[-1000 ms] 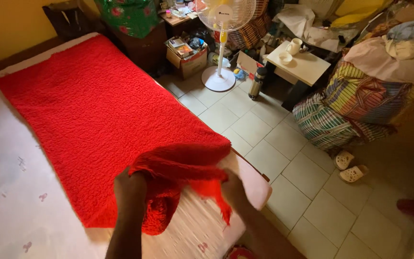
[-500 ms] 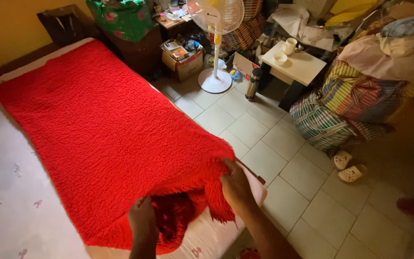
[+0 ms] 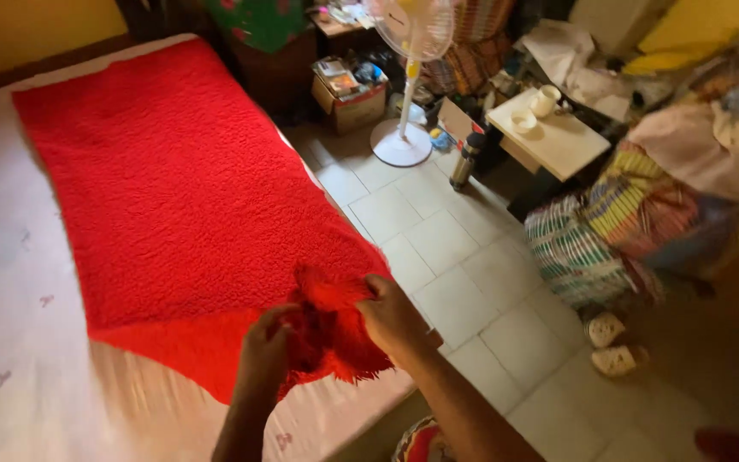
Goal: Fold a red textured blanket on a bed.
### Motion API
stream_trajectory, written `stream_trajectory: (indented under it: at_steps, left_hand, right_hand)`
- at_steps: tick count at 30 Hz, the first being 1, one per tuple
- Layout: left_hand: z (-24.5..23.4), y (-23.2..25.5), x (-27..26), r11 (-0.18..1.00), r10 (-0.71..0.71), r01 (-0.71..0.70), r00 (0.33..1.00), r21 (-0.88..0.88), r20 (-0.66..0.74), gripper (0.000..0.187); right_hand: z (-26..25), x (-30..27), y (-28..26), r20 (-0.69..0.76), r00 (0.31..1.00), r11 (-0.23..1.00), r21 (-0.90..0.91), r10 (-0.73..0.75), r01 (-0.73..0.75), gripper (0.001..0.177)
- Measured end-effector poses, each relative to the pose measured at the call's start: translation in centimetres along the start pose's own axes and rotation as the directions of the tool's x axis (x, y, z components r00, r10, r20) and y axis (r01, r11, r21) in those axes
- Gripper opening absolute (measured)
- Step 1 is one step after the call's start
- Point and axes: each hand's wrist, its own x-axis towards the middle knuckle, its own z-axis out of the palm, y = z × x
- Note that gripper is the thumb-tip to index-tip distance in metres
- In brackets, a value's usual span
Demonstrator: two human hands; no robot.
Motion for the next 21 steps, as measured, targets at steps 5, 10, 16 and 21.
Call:
stream_trajectory:
  at_steps: [5, 10, 16, 21]
  left_hand:
    - [3.7, -2.3, 0.9, 0.957, -0.25, 0.256, 0.966, -0.139, 0.058, 0.054]
    - [4.8, -0.7, 1.6, 0.867, -0.493, 0.465, 0.854, -0.178, -0.168, 0.08]
    - [4.6, 4.1, 0.7, 0.886, -0.438, 0.354, 0.851, -0.299, -0.29, 0.058]
    - [5.1, 0.8, 3.1, 0.829, -0.516, 0.39, 0.809, -0.4, -0.282, 0.047]
  right_hand:
    - [1.1, 3.7, 2.9, 0.118, 0.973, 0.961, -0.173, -0.198, 0.217, 0.02]
    - [1.0, 3.5, 1.2, 0.214, 0.94, 0.938, -0.168, -0.266, 0.304, 0.02]
    - [1.0, 3.5, 1.4, 0.321, 0.885, 0.906, -0.143, -0.338, 0.398, 0.017]
    - [0.7, 4.5, 2.3, 0.317, 0.891, 0.918, -0.12, -0.327, 0.379, 0.02]
